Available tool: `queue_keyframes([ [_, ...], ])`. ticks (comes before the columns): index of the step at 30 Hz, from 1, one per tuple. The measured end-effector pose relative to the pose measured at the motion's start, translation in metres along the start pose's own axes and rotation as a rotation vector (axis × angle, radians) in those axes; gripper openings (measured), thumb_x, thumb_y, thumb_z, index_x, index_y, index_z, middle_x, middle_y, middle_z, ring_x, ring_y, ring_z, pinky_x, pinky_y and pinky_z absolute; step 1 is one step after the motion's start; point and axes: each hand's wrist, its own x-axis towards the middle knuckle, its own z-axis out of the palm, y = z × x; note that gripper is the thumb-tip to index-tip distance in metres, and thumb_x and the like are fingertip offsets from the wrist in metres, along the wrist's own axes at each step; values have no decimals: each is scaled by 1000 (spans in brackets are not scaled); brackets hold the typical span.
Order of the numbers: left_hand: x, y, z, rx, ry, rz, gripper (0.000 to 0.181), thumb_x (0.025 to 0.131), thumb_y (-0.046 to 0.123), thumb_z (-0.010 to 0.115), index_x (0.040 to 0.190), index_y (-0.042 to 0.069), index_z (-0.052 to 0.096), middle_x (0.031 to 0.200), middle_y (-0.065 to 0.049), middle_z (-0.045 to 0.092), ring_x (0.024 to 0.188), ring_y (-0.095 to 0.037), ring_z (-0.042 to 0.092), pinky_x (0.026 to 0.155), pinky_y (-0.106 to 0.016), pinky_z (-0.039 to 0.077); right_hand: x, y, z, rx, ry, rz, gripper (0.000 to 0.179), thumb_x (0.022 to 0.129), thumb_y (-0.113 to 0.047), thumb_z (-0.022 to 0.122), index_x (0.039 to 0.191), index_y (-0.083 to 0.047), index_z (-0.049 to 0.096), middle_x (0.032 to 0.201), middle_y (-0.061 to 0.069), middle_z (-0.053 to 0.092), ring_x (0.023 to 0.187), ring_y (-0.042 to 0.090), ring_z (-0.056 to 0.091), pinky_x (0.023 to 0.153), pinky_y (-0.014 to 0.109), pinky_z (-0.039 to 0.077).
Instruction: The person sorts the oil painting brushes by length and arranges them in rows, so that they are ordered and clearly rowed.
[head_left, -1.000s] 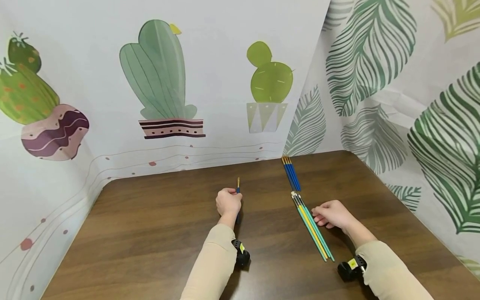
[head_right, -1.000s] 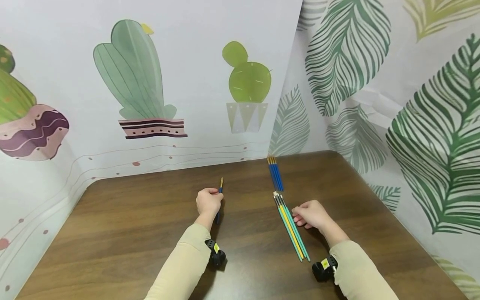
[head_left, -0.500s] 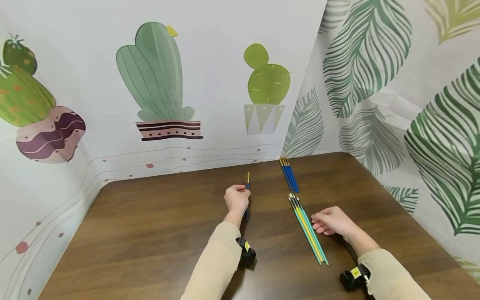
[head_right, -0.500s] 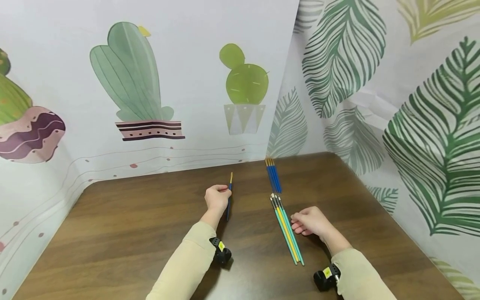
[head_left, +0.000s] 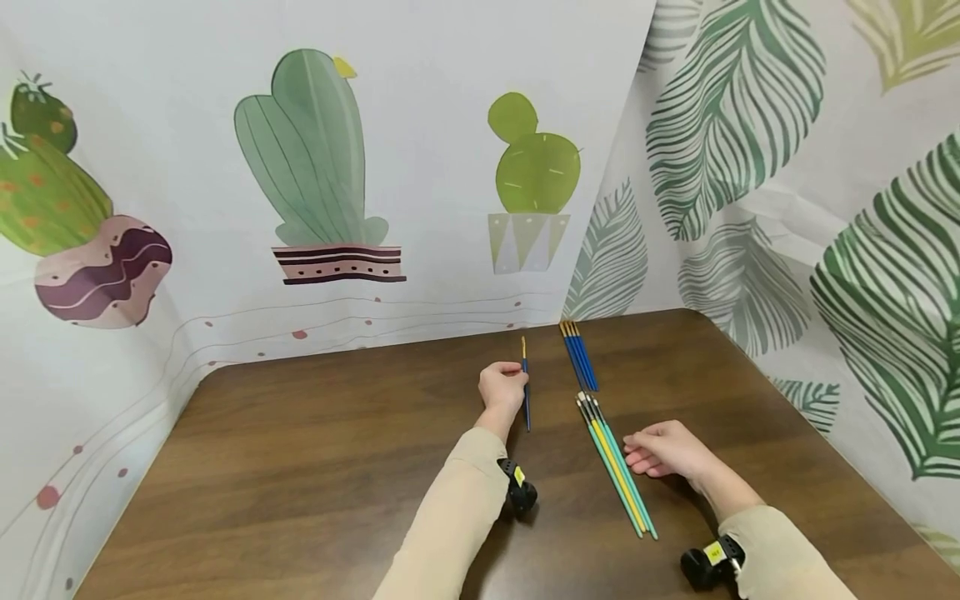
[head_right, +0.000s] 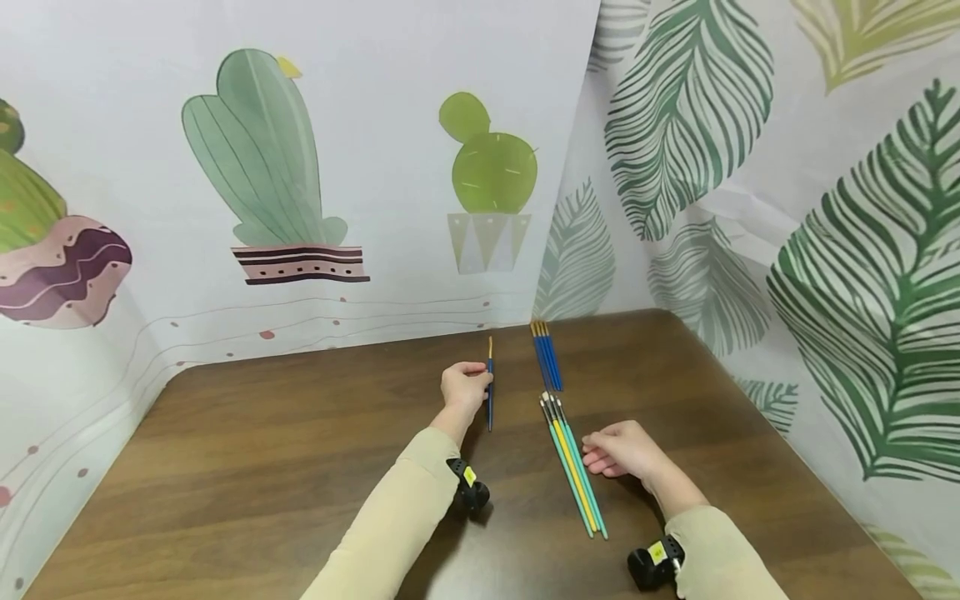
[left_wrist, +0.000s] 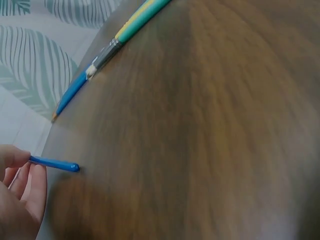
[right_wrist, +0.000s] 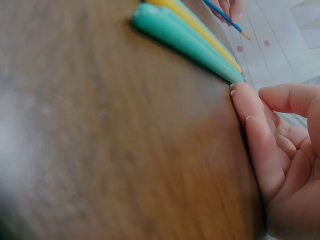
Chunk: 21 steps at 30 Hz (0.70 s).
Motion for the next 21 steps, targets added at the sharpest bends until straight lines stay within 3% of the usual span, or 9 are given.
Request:
queue_keyframes([
  [7, 7, 5, 19, -116, -60, -64, 11, 73, -5, 71, 83, 0, 72, 70, -6, 67, 43, -8, 51, 44, -21, 48, -1, 1, -2, 30, -66, 3, 35, 92, -25, 59, 100, 9, 65, 75, 1, 71, 67, 10, 68, 61, 27, 57],
  [12, 13, 9, 32, -157, -64, -87, 11, 74, -6, 70, 83, -1, 71, 74, -7, 66, 44, -8, 51, 43, -21, 48, -2, 2, -4, 50, -83, -5, 36, 92, -25, 58, 102, 9, 65, 76, 0, 71, 68, 9, 68, 61, 26, 57],
  [21, 23, 18, 54, -151, -90, -130, 12, 75, -5, 70, 85, 0, 71, 79, -9, 65, 46, -10, 55, 44, -22, 50, 1, 2, -3, 49, -84, -15, 35, 92, -24, 57, 102, 9, 65, 75, 0, 71, 67, 8, 68, 60, 25, 56],
])
